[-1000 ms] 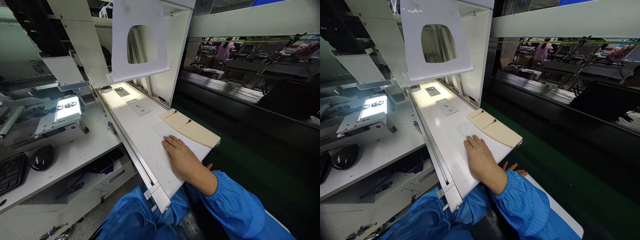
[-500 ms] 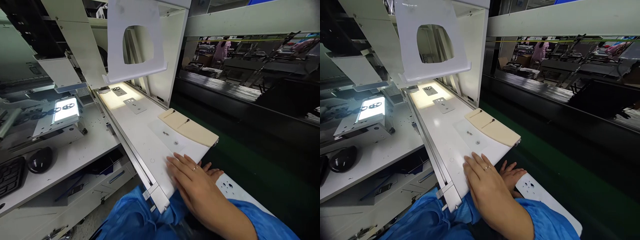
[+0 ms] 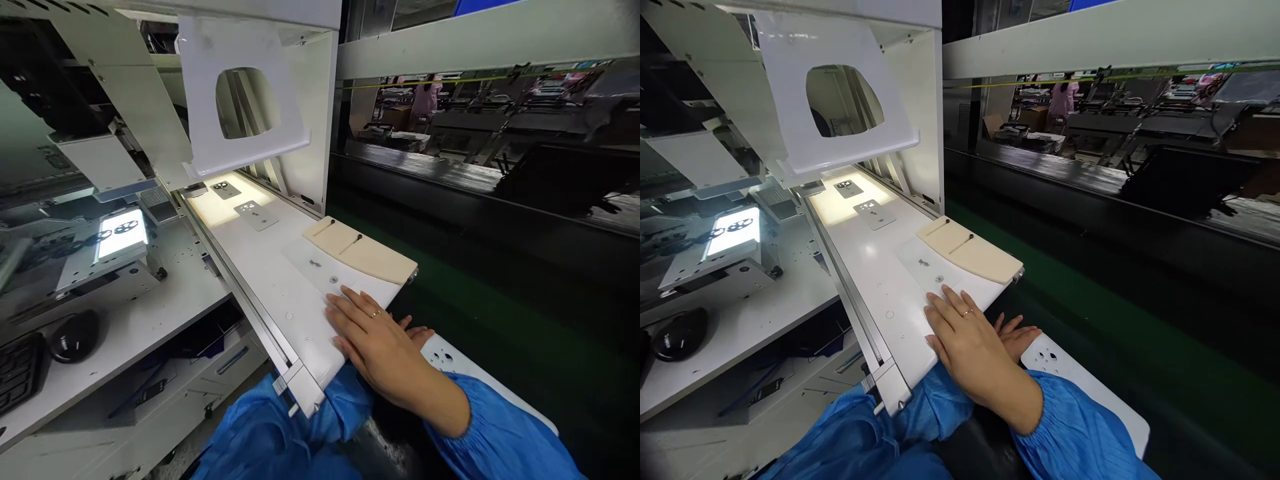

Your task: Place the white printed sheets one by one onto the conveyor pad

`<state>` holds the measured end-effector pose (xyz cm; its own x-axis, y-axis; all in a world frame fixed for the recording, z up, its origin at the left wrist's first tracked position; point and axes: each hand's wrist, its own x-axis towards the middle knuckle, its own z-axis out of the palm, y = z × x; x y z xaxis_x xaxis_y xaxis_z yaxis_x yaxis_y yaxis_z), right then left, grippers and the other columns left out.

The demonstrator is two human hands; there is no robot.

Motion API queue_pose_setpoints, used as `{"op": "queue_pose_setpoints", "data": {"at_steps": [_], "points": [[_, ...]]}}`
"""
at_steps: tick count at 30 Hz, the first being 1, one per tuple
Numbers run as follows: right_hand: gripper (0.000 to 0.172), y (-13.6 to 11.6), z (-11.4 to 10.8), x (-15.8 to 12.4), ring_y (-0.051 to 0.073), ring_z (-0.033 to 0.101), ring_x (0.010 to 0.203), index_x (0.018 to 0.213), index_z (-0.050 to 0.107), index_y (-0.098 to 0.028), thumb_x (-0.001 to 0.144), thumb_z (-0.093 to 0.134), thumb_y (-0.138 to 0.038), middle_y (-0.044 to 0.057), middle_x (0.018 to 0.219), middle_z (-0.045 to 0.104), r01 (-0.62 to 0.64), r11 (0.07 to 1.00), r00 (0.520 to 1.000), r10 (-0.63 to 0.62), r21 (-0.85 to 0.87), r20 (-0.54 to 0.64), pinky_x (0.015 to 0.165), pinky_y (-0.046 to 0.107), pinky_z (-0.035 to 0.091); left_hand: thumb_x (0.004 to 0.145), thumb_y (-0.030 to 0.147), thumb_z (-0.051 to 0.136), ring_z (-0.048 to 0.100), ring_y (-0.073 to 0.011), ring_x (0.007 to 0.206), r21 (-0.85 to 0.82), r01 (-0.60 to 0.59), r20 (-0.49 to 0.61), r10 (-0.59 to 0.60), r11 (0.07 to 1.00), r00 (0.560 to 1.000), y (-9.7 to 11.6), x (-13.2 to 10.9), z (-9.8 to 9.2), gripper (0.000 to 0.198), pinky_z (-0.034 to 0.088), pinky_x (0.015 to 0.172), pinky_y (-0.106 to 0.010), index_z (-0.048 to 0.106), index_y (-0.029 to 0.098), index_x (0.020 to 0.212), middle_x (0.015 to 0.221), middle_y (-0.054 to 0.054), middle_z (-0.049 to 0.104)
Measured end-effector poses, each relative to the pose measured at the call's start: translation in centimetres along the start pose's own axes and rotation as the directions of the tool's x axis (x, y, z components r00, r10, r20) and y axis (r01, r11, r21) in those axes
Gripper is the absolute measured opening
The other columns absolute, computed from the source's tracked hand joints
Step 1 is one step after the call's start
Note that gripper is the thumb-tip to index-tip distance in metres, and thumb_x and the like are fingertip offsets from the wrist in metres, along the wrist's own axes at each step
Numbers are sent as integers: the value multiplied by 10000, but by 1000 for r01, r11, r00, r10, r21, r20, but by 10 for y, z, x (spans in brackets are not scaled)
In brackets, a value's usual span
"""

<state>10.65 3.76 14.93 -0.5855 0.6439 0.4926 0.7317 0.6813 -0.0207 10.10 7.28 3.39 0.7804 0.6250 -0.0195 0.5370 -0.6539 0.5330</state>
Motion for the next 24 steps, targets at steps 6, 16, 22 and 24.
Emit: {"op": "queue_pose_setpoints", "data": {"at_steps": [6,16,22,24], "points": [[408,6,18,7,321,337,1278,1231,570,-20,1021,325,-270,144,1320,470,-30,998,1000,30,-54,4,1010,536,423,932,316,331,94,-177,1457,-66,-36,122,44,997,992,0,2,-10,567,85,1226,-426,223,202,1477,1536,58,209],[372,9,19,16,303,365,1266,1252,547,-34,949,508,-245,146,1319,471,-68,997,996,69,-34,50,1028,481,421,932,320,269,38,-186,1463,-118,-54,134,69,992,989,-11,9,3,563,70,1215,-452,205,233,1485,1541,54,209],[368,7,19,17,303,382,1250,1246,549,-40,950,479,-246,144,1316,474,-99,995,993,101,-23,58,1015,485,431,911,339,310,52,-217,1461,-128,-52,138,69,990,988,-10,10,2,592,83,1206,-486,218,216,1483,1538,33,225],[365,7,19,16,306,383,1246,1251,544,-47,950,485,-246,148,1313,475,-114,993,991,115,-19,64,1011,489,432,909,331,304,56,-211,1461,-138,-60,140,79,989,987,-10,8,0,594,71,1210,-480,209,216,1484,1537,34,225]]}}
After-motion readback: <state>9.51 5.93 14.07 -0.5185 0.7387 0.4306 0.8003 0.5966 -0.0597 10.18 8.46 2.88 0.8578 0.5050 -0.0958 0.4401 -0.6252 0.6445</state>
